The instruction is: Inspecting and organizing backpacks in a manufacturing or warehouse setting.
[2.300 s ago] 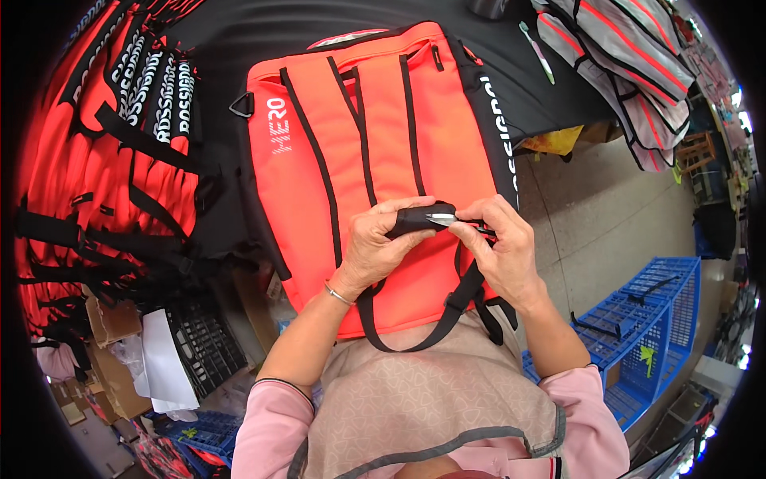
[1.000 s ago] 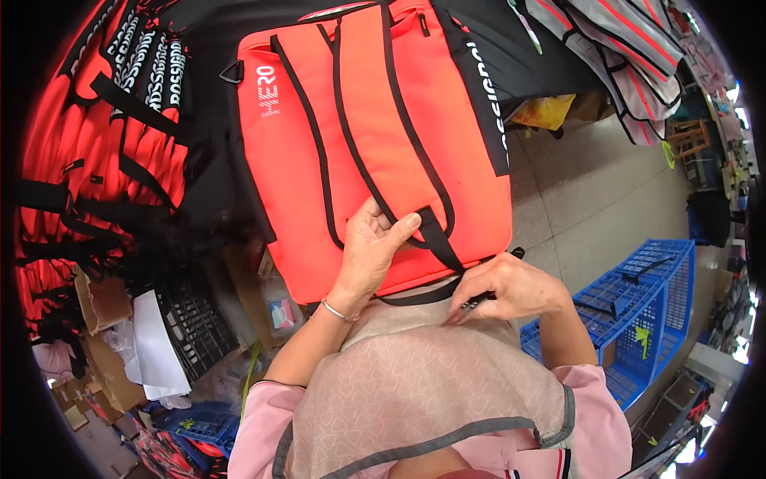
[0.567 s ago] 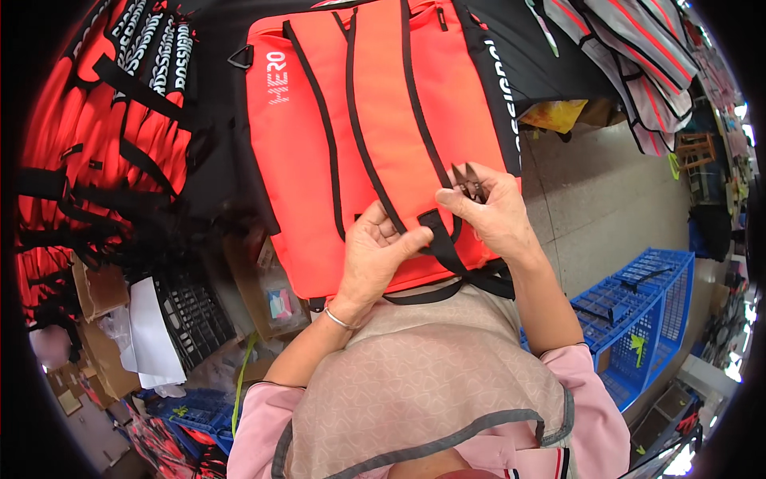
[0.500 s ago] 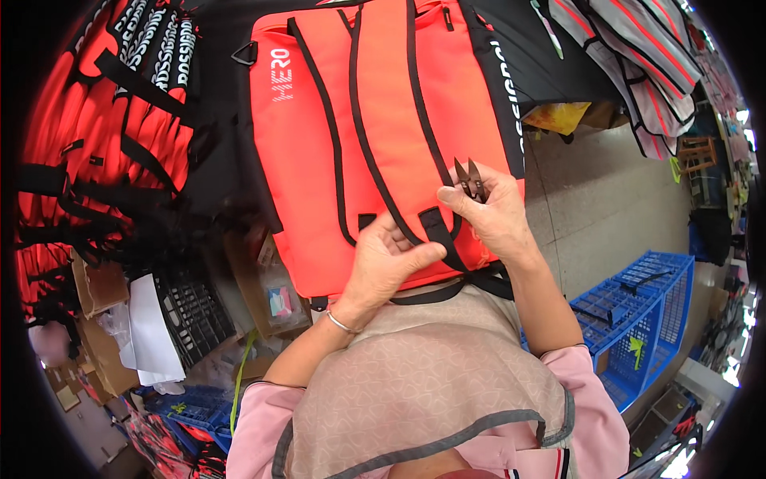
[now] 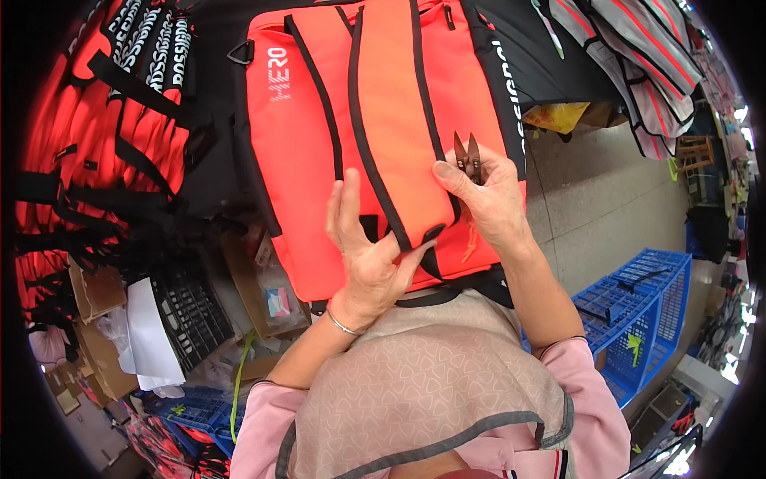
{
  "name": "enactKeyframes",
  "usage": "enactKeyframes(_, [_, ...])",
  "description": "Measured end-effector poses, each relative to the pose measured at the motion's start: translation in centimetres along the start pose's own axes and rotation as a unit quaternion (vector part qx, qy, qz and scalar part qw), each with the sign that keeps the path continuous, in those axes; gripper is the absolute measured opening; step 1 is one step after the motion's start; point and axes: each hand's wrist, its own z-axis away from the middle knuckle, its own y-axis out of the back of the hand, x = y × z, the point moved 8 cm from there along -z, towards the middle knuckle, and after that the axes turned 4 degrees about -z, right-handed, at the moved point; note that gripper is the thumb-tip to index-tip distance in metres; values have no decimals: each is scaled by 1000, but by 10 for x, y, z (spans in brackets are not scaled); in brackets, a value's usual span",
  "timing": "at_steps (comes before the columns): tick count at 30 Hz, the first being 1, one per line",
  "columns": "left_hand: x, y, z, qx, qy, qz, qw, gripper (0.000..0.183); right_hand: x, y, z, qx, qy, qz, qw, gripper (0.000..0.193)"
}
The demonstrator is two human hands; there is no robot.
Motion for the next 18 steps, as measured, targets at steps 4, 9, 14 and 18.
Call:
enactKeyframes(4, [9,-11,3,-114,-206,-44,971,25,36,-8,3,-7,-84,-64,994,15])
enactKeyframes(9, [-15,-24,-1,-156,-43,124,979,26,40,15,10,-6,-78,126,989,25])
enactKeyframes(14, [-33,-32,8,-162,104,205,960,28,-2,20,45,61,74,184,978,34])
enactKeyframes(18, [-30,-34,5,-147,81,188,968,29,-26,15,62,71,201,335,918,28])
